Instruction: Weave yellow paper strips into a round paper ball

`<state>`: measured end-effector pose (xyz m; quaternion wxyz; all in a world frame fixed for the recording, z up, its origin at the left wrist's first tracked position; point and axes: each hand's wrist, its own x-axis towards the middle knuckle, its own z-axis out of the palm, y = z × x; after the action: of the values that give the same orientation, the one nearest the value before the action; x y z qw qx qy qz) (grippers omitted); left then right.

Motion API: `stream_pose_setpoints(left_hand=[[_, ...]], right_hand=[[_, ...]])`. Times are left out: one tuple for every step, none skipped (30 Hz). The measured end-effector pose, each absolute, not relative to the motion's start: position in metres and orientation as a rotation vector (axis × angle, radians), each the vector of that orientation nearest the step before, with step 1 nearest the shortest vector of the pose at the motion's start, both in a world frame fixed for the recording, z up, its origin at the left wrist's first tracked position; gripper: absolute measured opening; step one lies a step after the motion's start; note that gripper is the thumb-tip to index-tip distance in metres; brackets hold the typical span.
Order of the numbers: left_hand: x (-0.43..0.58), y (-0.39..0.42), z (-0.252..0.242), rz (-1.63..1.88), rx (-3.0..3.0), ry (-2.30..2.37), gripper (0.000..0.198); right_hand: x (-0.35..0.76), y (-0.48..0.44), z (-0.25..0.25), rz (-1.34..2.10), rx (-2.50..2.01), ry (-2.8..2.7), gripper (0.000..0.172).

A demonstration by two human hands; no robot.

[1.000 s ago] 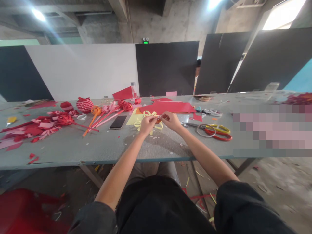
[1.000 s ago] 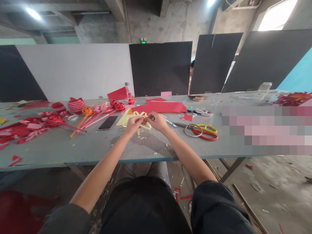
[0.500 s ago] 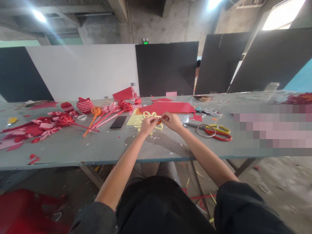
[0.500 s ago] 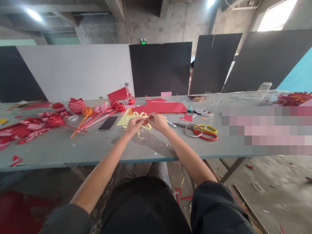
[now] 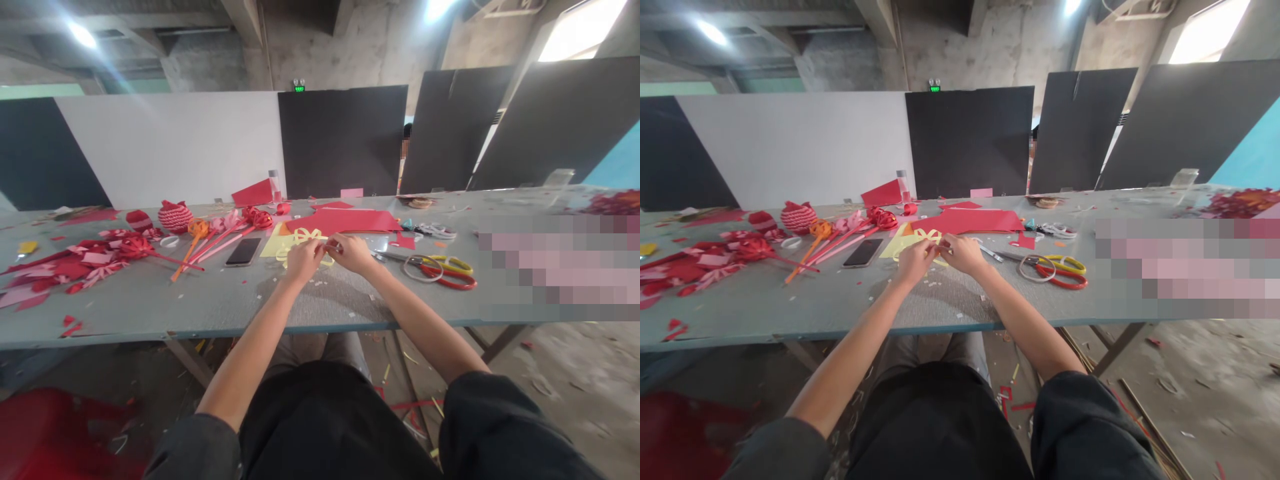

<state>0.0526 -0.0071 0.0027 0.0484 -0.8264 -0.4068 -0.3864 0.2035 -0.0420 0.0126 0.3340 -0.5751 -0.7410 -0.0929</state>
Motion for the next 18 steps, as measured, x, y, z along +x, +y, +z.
stream_pose_setpoints(left_hand=[[0.0528, -0.0084, 0.0031, -1.175, -2.512, -1.225, 0.021], [0.0529, -0.0095, 0.0035, -1.181, -2.512, -1.223, 0.021], [0.0529, -0.0102, 0.0039, -1.191, -2.517, -1.233, 0.022], [0.0526, -0.0106, 0.0043, -1.208, -2.521, -1.251, 0.022], [0.0523, -0.0107, 0.0045, -1.229, -2.523, -1.271, 0.023], [0.0519, -0.0105, 0.0047, -1.251, -2.523, -1.288, 0.022], [0.0515, -0.0101, 0.0048, -1.269, -2.524, -1.299, 0.022], [0.0511, -0.0097, 0.0047, -1.281, -2.525, -1.307, 0.021], [0.0508, -0.0093, 0.0047, -1.283, -2.529, -1.31, 0.02], [0.0505, -0.009, 0.0045, -1.276, -2.531, -1.314, 0.02], [0.0505, -0.0088, 0.0044, -1.263, -2.535, -1.314, 0.019], [0.0505, -0.0088, 0.0041, -1.251, -2.538, -1.31, 0.018], [0.0506, -0.0088, 0.0039, -1.242, -2.541, -1.302, 0.018], [0.0508, -0.009, 0.0036, -1.234, -2.543, -1.292, 0.018], [0.0509, -0.0092, 0.0032, -1.227, -2.544, -1.282, 0.018], [0.0511, -0.0093, 0.0028, -1.222, -2.543, -1.274, 0.019], [0.0512, -0.0092, 0.0024, -1.215, -2.539, -1.271, 0.019], [0.0512, -0.0091, 0.0021, -1.207, -2.533, -1.272, 0.02]], right_hand=[[0.2023, -0.0416, 0.0123, -0.233, -1.507, -1.914, 0.02], [0.2012, -0.0413, 0.0121, -0.224, -1.516, -1.892, 0.019], [0.2003, -0.0409, 0.0119, -0.217, -1.53, -1.87, 0.019], [0.1996, -0.0406, 0.0118, -0.213, -1.547, -1.848, 0.018], [0.1991, -0.0404, 0.0118, -0.215, -1.565, -1.825, 0.018], [0.1989, -0.0403, 0.0118, -0.222, -1.582, -1.801, 0.018], [0.1988, -0.0402, 0.0119, -0.234, -1.597, -1.781, 0.018], [0.1988, -0.0403, 0.012, -0.248, -1.611, -1.763, 0.018], [0.1989, -0.0404, 0.0121, -0.262, -1.624, -1.75, 0.018], [0.1988, -0.0405, 0.0121, -0.274, -1.636, -1.741, 0.018], [0.1987, -0.0407, 0.0121, -0.283, -1.644, -1.737, 0.017], [0.1984, -0.0408, 0.012, -0.288, -1.649, -1.737, 0.017], [0.1979, -0.0409, 0.0118, -0.29, -1.651, -1.739, 0.017], [0.1975, -0.041, 0.0116, -0.29, -1.651, -1.744, 0.017], [0.1969, -0.041, 0.0113, -0.288, -1.65, -1.751, 0.017], [0.1965, -0.0409, 0.0108, -0.284, -1.648, -1.76, 0.018], [0.1961, -0.0407, 0.0103, -0.278, -1.644, -1.772, 0.019], [0.1959, -0.0405, 0.0098, -0.272, -1.639, -1.782, 0.019]])
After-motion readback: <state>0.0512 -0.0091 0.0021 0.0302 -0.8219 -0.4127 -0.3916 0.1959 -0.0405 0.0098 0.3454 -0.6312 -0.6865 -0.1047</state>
